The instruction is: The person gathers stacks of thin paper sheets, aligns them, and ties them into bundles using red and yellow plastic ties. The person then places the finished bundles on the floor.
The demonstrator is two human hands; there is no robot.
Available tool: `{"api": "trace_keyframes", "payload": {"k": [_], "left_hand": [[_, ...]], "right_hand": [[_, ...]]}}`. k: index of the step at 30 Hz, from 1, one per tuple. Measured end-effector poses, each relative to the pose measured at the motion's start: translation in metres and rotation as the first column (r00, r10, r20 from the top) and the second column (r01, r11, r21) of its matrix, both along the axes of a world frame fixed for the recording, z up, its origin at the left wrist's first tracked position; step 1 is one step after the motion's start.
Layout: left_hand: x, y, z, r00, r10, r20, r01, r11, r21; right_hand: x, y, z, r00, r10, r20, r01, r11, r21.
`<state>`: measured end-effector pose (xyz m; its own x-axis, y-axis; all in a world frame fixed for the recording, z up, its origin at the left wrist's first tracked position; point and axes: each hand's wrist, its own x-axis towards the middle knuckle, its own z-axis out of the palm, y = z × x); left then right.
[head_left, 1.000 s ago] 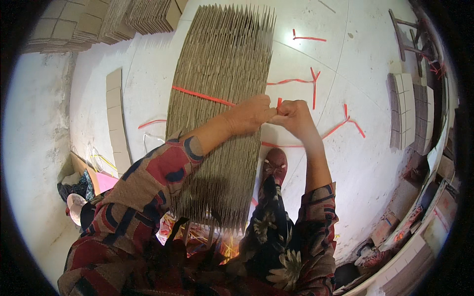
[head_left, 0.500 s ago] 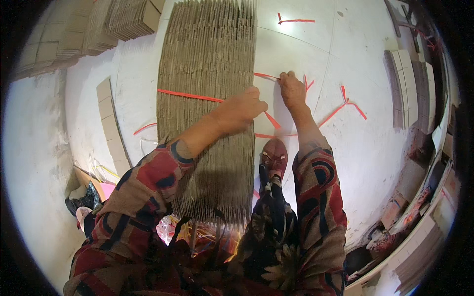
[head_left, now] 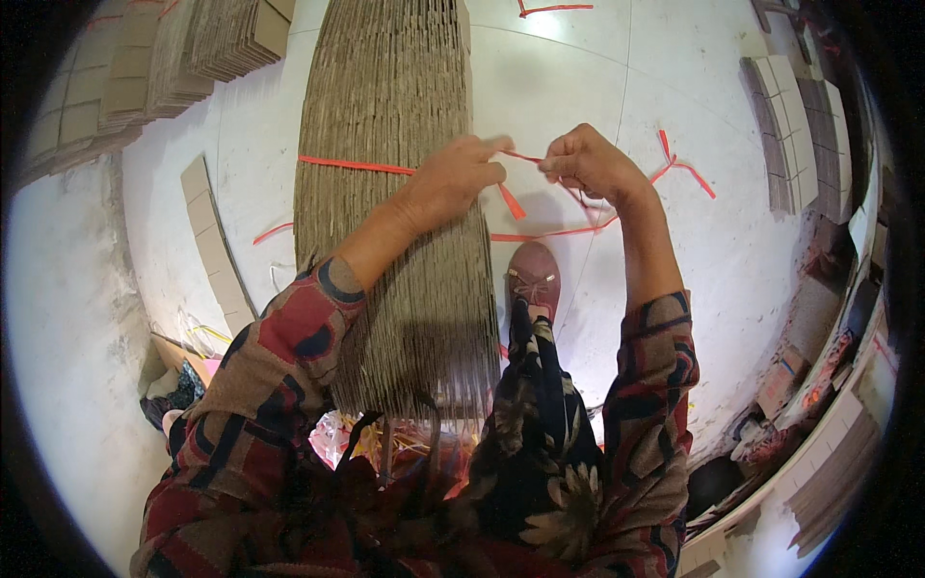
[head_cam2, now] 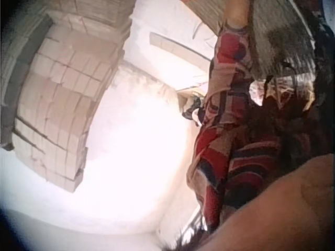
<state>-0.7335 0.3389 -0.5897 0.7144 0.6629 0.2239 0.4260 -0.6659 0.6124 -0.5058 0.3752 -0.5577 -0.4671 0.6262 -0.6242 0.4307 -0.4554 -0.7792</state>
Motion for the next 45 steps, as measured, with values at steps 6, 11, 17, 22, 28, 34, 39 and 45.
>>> {"api": "trace_keyframes", "payload": {"k": [6,11,17,22,28,34,39,45], "left_hand": [[0.003,0.003,-0.008,0.987,0.115,0.116,-0.061,0.92,-0.388],[-0.001,0.001,0.012,0.851,0.432,0.297,-0.158,0.752,-0.641],[-0.003,-0.013,0.024,0.643,0.693,0.325,-0.258,0.596,-0.76],[0.008,-0.018,0.038,0.547,0.804,0.234,-0.469,0.526,-0.71],[-0.004,0.002,0.032,0.731,0.656,-0.188,-0.678,0.729,-0.092],[-0.032,0.033,0.056,0.942,0.243,-0.229,-0.31,0.379,-0.872],[-0.041,0.033,0.05,0.924,0.382,-0.02,-0.043,0.052,-0.998],[-0.042,0.025,0.041,0.838,0.541,0.066,0.06,0.028,-0.998]], "right_hand": [[-0.033,-0.002,0.041,0.89,0.076,-0.45,-0.054,0.997,0.062],[-0.034,-0.019,0.01,0.354,-0.57,-0.742,0.603,0.746,-0.285],[-0.09,-0.06,-0.016,0.537,-0.632,-0.558,0.573,0.759,-0.309],[-0.106,-0.065,-0.017,0.581,-0.614,-0.534,0.641,0.75,-0.165],[-0.117,-0.074,-0.03,0.569,-0.646,-0.509,0.744,0.668,-0.016],[-0.115,-0.071,-0.025,0.613,-0.652,-0.447,0.765,0.631,0.129],[-0.106,-0.073,-0.023,0.672,-0.573,-0.469,0.732,0.609,0.305],[-0.109,-0.076,-0.005,0.855,-0.473,-0.213,0.465,0.517,0.718]]}}
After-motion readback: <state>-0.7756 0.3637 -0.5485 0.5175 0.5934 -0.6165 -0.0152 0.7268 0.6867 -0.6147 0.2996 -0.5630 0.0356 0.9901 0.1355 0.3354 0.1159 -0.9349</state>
